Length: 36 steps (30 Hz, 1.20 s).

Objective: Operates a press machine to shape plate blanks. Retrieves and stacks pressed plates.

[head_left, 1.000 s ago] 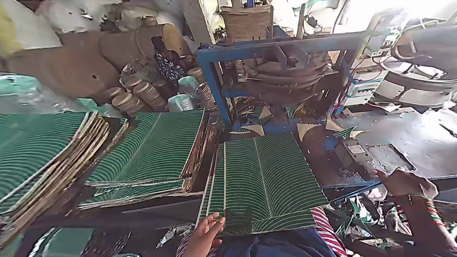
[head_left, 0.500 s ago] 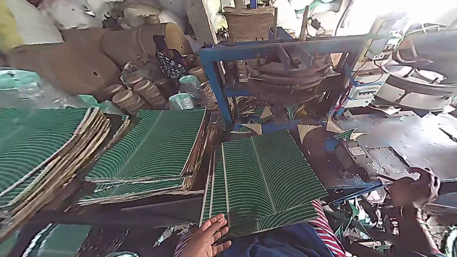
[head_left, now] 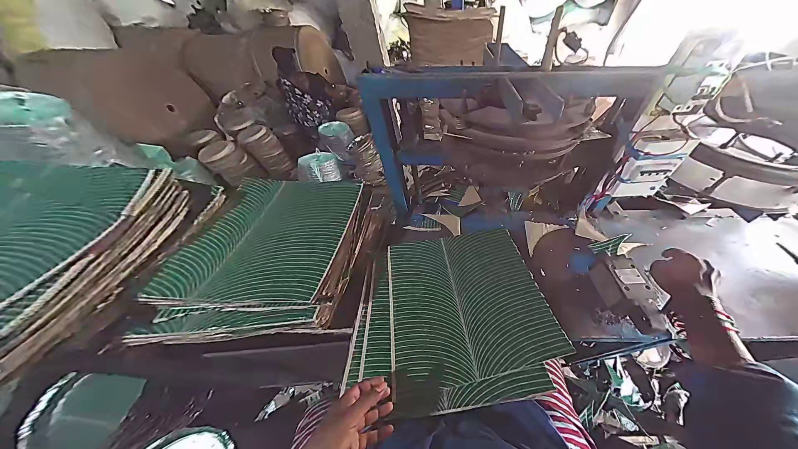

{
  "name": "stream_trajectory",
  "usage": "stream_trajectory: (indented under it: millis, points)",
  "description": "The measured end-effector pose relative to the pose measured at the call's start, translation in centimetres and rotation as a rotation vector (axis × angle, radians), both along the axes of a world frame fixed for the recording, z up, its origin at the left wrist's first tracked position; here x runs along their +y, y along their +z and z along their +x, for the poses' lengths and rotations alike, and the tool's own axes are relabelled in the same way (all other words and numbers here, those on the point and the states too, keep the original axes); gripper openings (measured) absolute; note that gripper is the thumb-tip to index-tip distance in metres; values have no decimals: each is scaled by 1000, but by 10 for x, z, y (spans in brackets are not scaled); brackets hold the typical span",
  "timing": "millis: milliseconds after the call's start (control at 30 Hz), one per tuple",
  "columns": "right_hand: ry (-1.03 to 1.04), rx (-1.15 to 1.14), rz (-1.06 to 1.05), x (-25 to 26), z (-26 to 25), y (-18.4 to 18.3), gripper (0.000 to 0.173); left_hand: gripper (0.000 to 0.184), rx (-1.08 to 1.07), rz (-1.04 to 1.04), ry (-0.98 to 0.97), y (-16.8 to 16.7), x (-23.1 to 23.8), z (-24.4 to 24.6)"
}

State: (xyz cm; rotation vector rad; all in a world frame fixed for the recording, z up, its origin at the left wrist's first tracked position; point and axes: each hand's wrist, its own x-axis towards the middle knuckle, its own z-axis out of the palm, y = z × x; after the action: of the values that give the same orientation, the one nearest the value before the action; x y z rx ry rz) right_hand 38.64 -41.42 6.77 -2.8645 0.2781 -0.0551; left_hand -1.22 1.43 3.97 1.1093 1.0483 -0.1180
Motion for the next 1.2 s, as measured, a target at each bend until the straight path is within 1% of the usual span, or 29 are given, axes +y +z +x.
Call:
stream_trajectory:
  millis: [67,100,167,233,300,333,433,467,533,600,700,767,933,1067,1133,1200]
  points:
    - [69,68,-22,3,19,-5,42,35,15,57,-25,-3,-2,1]
    - [99,100,-32,3,27,-8,45,41,21,120,-63,-5,-5,2]
    - [98,126,-42,11,32,-6,53,54,16,326,-218,-14,-10,0]
    - [79,166,-36,19,28,1,56,71,11,559,-427,-23,-9,-2]
    - [84,176,-28,18,28,1,56,82,32,700,-558,-25,-8,0]
    - [87,138,-54,13,33,-6,56,85,53,754,-604,-24,-9,3]
    - [99,130,-80,5,39,-12,58,88,98,987,-803,-20,-11,8]
    - [97,128,-74,6,40,-12,60,87,55,1071,-854,-23,-11,8]
    - [97,112,-54,5,40,-13,62,84,-118,1210,-894,-35,-11,8]
    - [108,99,-43,4,40,-15,64,82,-243,1273,-965,-47,-10,10]
    - [115,105,-46,4,39,-14,64,76,-150,1211,-1175,-48,-14,17]
    - [107,125,-59,8,35,-8,63,71,-87,1140,-1246,-46,-17,19]
    - [87,132,-80,11,32,-6,64,70,-63,1115,-1249,-44,-15,16]
    - [84,77,-18,9,21,-3,60,65,-156,1139,-1187,-49,-11,12]
    - [45,29,16,1,11,-1,58,66,-228,1137,-1066,-55,-9,8]
    - [-16,17,22,-5,-6,6,59,67,-268,1053,-787,-56,-12,3]
